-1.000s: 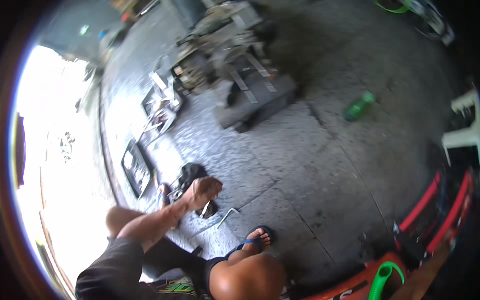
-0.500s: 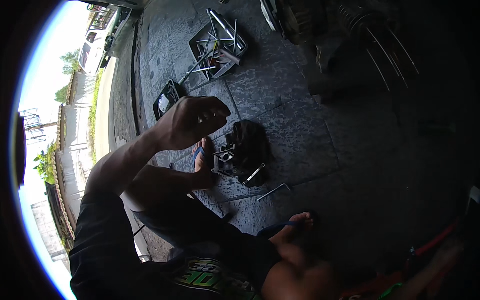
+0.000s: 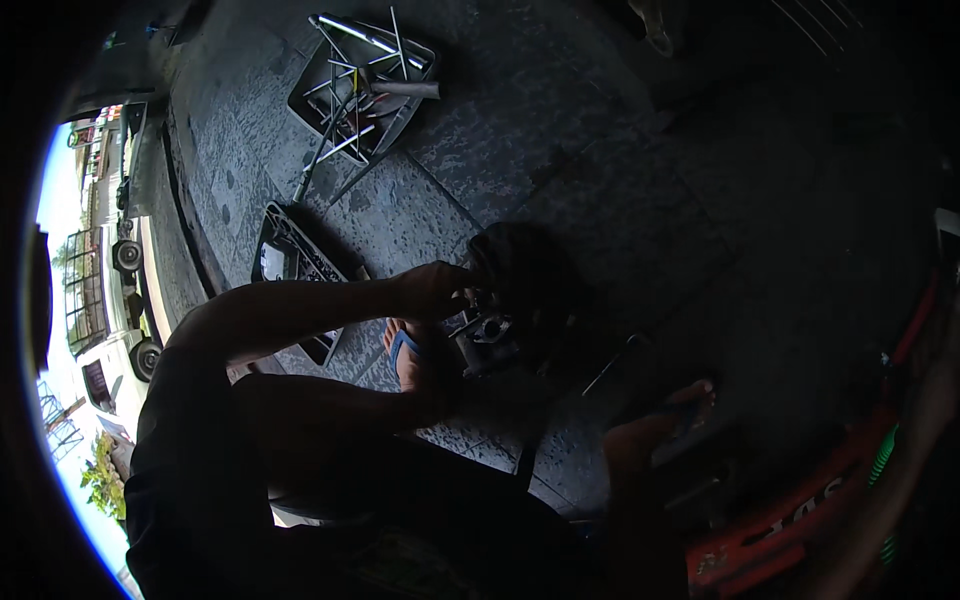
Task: Disassemble and inspect components of a motorcycle carburetor.
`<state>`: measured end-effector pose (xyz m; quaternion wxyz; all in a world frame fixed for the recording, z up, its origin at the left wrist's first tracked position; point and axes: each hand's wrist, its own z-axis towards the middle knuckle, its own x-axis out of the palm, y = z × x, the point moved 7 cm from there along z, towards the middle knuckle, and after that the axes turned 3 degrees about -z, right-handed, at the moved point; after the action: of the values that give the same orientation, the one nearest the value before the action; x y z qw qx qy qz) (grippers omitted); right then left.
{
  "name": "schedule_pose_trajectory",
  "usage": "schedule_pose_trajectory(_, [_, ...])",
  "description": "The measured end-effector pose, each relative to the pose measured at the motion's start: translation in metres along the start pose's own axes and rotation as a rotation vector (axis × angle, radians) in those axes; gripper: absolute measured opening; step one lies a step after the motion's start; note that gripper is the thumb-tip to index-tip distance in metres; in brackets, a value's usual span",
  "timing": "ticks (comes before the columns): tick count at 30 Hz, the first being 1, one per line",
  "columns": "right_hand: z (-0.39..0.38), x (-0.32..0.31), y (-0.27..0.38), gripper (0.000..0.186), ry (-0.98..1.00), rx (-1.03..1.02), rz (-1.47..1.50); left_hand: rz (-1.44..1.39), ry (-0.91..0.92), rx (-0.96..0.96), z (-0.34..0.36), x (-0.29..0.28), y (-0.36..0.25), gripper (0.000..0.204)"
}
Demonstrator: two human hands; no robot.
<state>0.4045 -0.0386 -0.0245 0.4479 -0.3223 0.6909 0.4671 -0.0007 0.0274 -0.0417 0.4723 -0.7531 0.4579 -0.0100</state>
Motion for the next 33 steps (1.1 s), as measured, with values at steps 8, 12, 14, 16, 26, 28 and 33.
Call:
schedule_pose_trajectory(8, [0.006,-0.224,0.097,0.044,0.190,-0.024,0.346,-0.138,0.047,0.079,-0.024,0.029,-0.006,0.023])
schedule_pose_trajectory(12, [-0.039,-0.225,0.142,0.042,0.266,-0.096,0.168,-0.085,-0.204,0.168,-0.056,0.047,-0.006,0.022])
schedule_pose_trajectory(14, [-0.064,-0.208,0.166,0.030,0.322,-0.361,0.178,-0.126,-0.231,0.171,-0.066,0.060,-0.005,0.022])
schedule_pose_trajectory(16, [-0.086,-0.187,0.168,0.030,0.306,-0.382,0.288,-0.359,-0.323,0.169,-0.075,0.066,-0.005,0.022])
schedule_pose_trajectory(26, [-0.107,-0.006,0.099,0.037,0.199,0.154,0.671,-0.283,-0.388,0.255,-0.044,0.054,-0.055,0.024])
schedule_pose_trajectory(28, [-0.109,0.017,0.097,0.043,0.243,0.167,0.607,-0.320,-0.349,0.142,-0.034,0.050,-0.046,0.019])
schedule_pose_trajectory(33, [-0.094,0.024,0.116,0.033,0.145,0.069,0.698,-0.333,-0.320,0.112,-0.032,0.048,-0.043,0.021])
